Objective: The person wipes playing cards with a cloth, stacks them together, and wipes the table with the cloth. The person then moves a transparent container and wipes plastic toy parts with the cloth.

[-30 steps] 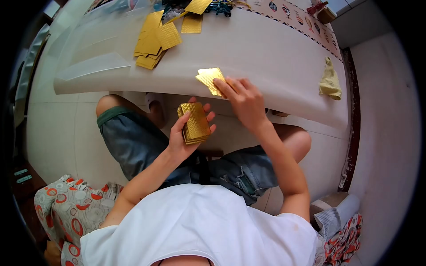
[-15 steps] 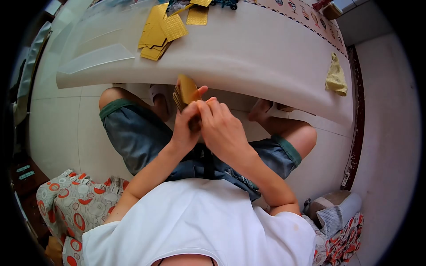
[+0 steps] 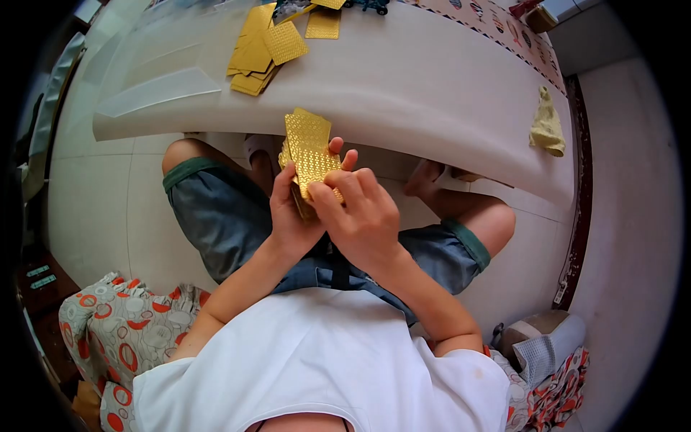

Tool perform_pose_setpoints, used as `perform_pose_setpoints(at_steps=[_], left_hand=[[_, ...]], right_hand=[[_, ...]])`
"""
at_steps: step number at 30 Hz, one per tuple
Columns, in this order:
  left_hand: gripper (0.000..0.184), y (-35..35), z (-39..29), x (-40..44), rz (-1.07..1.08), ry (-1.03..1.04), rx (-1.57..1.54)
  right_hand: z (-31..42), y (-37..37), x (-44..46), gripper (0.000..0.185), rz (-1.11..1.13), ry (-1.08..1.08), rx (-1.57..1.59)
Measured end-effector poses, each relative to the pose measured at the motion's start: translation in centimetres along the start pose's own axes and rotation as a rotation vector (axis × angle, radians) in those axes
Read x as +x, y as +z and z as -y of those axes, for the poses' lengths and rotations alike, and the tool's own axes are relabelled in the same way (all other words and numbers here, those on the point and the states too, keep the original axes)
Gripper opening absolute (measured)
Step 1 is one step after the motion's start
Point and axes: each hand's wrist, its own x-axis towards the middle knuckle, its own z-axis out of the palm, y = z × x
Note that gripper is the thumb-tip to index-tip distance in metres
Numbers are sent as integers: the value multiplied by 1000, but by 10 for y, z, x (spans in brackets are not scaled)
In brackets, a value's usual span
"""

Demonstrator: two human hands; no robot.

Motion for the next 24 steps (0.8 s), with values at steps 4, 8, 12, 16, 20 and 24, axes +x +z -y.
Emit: perform_pose_setpoints(at_steps=[4,8,12,16,20,24], left_hand=[[55,1,-6,-1,59,16,28],[52,-5,-16,-5,-63,-159,9],[53,-14,-20,-32,72,-457,-159],[51,-6,-22,-43,67,-511,-191],[55,-16,-24,-45,38,-450,-176],[57,-11,-24,-41,7,-386,-110]], right_hand=[[9,1,-2,41,113,48,147],[-7,-16,10,52,98,60,175],[-43,-10,22,41,293,461,401],[-62,2,12,34,418,829,1091],[-58,-28,29,27,25,918,1501],[-23,-11,9,33,432,509,843]])
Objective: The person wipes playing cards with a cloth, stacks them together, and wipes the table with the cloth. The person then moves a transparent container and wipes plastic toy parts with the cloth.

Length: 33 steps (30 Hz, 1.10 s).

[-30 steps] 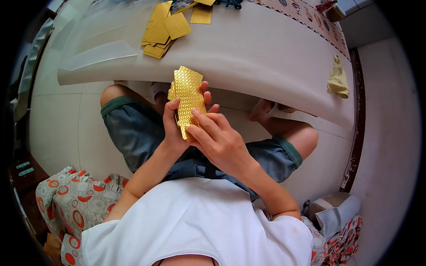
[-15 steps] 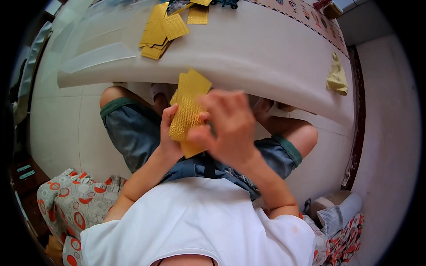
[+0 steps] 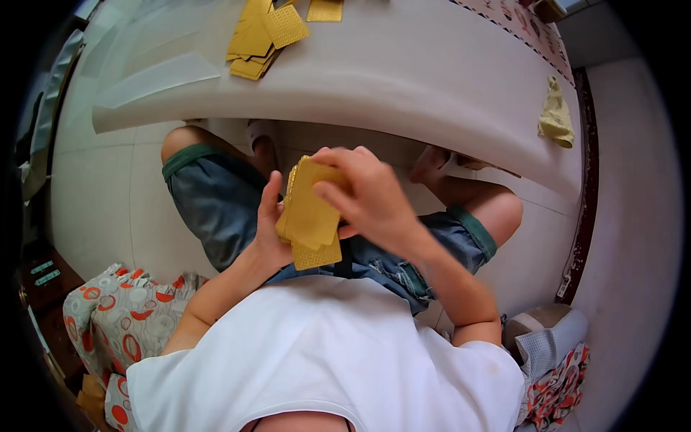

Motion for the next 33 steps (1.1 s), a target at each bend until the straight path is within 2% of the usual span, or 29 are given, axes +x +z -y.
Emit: perform_pose_setpoints(at_steps=[1,2,5,6,9,10,13,17,18,21,22,23,25,26,29,30,33], left_hand=[[57,1,0,1,38,12,-14],[56,-3,1,0,-7,13,-48],[57,3,0,2,-83,123,219],[57,-5,-3,2,-3,147,194],[54,2,-4,12,-37,238,81],[50,-1,-4,15,-23,241,118],[54,-2,-7,11,65,156,124],[55,1,-6,7,38,230,293],[53,-3,-10,7,54,230,272],[51,-4,-14,3,15,255,289],[44,6,-14,2,-104,310,305],[42,1,-18,3,-57,308,225],[37,-13,-29,1,31,301,65],[34,-10,-30,-1,-59,323,37],[35,-12,-28,-2,-43,301,4],[36,-11,-28,-2,-45,291,-2],[36,-14,-31,-3,-41,306,14]], right_hand=[[-1,9,-2,37,-37,-177,-399],[-1,14,-3,42,-97,-184,-393],[4,9,-5,42,-157,-275,-320],[10,6,-9,40,-93,-365,-300],[20,18,-23,40,113,-444,-585],[11,21,-24,42,65,-460,-607],[7,12,-19,40,-30,-452,-609],[20,15,-15,39,67,-369,-612],[19,16,-13,40,72,-407,-685],[19,9,7,40,137,-440,-632],[19,0,19,39,184,-476,-580],[18,-8,36,37,121,-469,-474],[-12,-22,74,38,-59,-393,-596],[-29,-26,92,39,-171,-382,-621],[-54,-23,117,45,-71,-414,-860],[-61,-26,120,55,-19,-301,-922],[-76,-67,97,58,-28,-190,-1105]])
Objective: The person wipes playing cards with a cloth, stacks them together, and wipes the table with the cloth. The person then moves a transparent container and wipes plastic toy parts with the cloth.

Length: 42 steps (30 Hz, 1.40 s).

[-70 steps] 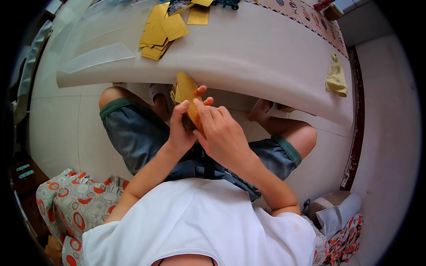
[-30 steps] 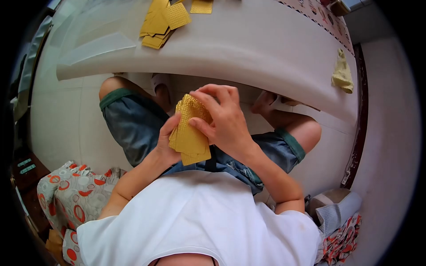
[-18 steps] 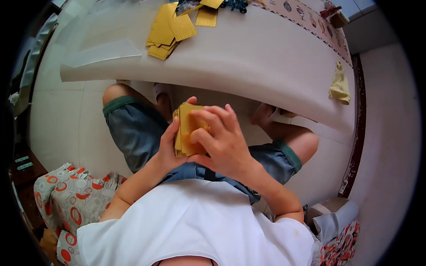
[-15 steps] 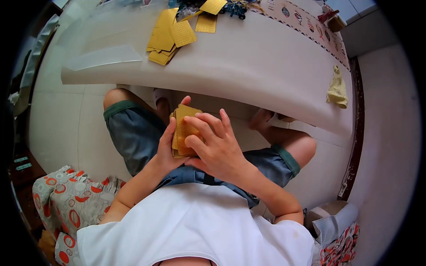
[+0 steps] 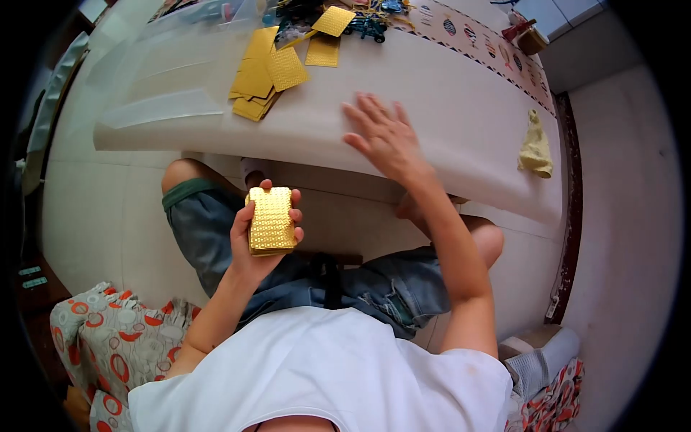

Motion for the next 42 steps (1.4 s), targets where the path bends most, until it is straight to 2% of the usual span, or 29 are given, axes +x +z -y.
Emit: perform_pose_setpoints(at_steps=[3,5,7,9,12,14,16,19,21,22,23,24,26,27,30,32,34,36,38,39,40,41,42], left_hand=[[37,-9,-4,1,-13,3,0],[37,-14,-4,4,-6,-17,-9],[38,-13,0,9,-10,-67,-42],[40,-11,4,13,-19,-109,-48],[41,-2,15,24,30,-161,-47],[41,7,18,27,53,-181,-13],[41,14,17,25,95,-170,21],[42,11,9,12,80,-118,48],[41,1,2,6,51,-91,25],[42,-5,3,4,24,-87,0],[42,-10,4,4,-4,-84,-25],[42,-13,4,5,-30,-79,-51],[42,-6,7,8,4,-91,-5],[42,1,7,8,22,-99,24],[43,15,4,9,66,-108,72],[43,18,4,10,84,-99,77],[44,17,0,9,153,-72,43],[45,14,-13,1,206,-52,31],[45,13,-25,-6,278,-13,12],[48,8,-29,-8,259,23,-3],[48,5,-29,-9,217,15,-27],[48,2,-31,-7,184,8,-47],[48,0,-32,-4,152,2,-66]], right_hand=[[-40,-17,-74,58,10,244,-38],[-69,-17,-139,58,-16,422,-169],[-118,-18,-205,61,8,811,-314],[-108,-64,-214,64,269,1318,-536],[-159,-50,-226,67,-298,745,-267],[-176,-44,-180,66,-413,630,-388],[-205,-47,-137,60,-300,893,-665],[-253,-31,-100,49,-215,1293,-295],[-280,-5,-75,42,-246,905,-267],[-250,-1,-48,36,-324,685,-24],[-195,2,-23,35,-383,496,-63],[-154,14,-3,37,-361,409,-55],[-68,-1,28,42,-327,401,-103],[-56,2,39,38,-342,401,-180],[-17,11,45,28,-268,236,-12],[18,16,23,22,-383,-267,199],[50,-8,-24,20,27,-493,114],[46,-24,-65,22,465,-414,478],[11,-71,-86,27,284,-143,614],[-20,-75,-103,33,62,-15,571],[-42,-97,-110,35,-173,124,295],[-64,-122,-113,32,-282,223,16],[-91,-130,-120,27,-383,441,-178]])
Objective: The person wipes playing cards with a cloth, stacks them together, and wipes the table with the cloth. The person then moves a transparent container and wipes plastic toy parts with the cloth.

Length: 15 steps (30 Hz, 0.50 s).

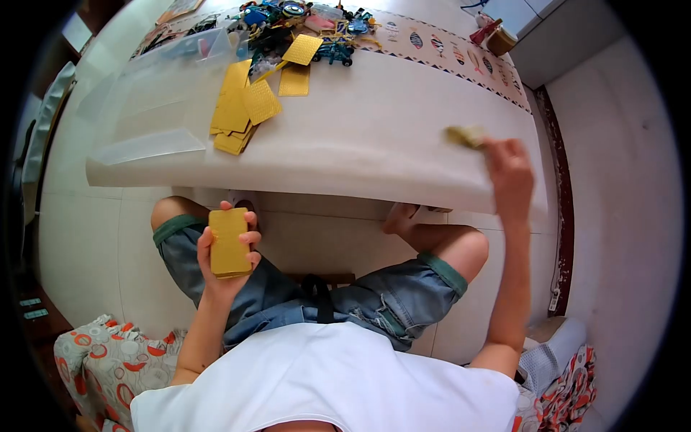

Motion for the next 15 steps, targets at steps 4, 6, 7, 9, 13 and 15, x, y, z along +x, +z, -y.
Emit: perform_pose_setpoints(at_steps=[4,6,7,9,13,15], left_hand=[[44,6,15,14,50,-102,103],[47,5,24,19,97,-102,84],[47,6,26,18,85,-104,68],[48,8,26,19,84,-108,50],[46,8,12,7,48,-57,98],[46,-1,6,2,21,-24,63]], right_hand=[[-77,57,15,21,30,34,-373],[-33,70,32,24,119,-17,-174],[-4,92,38,27,76,-119,75],[43,131,56,31,87,-241,316],[123,162,36,23,291,-425,435],[180,110,3,20,636,-562,842]])
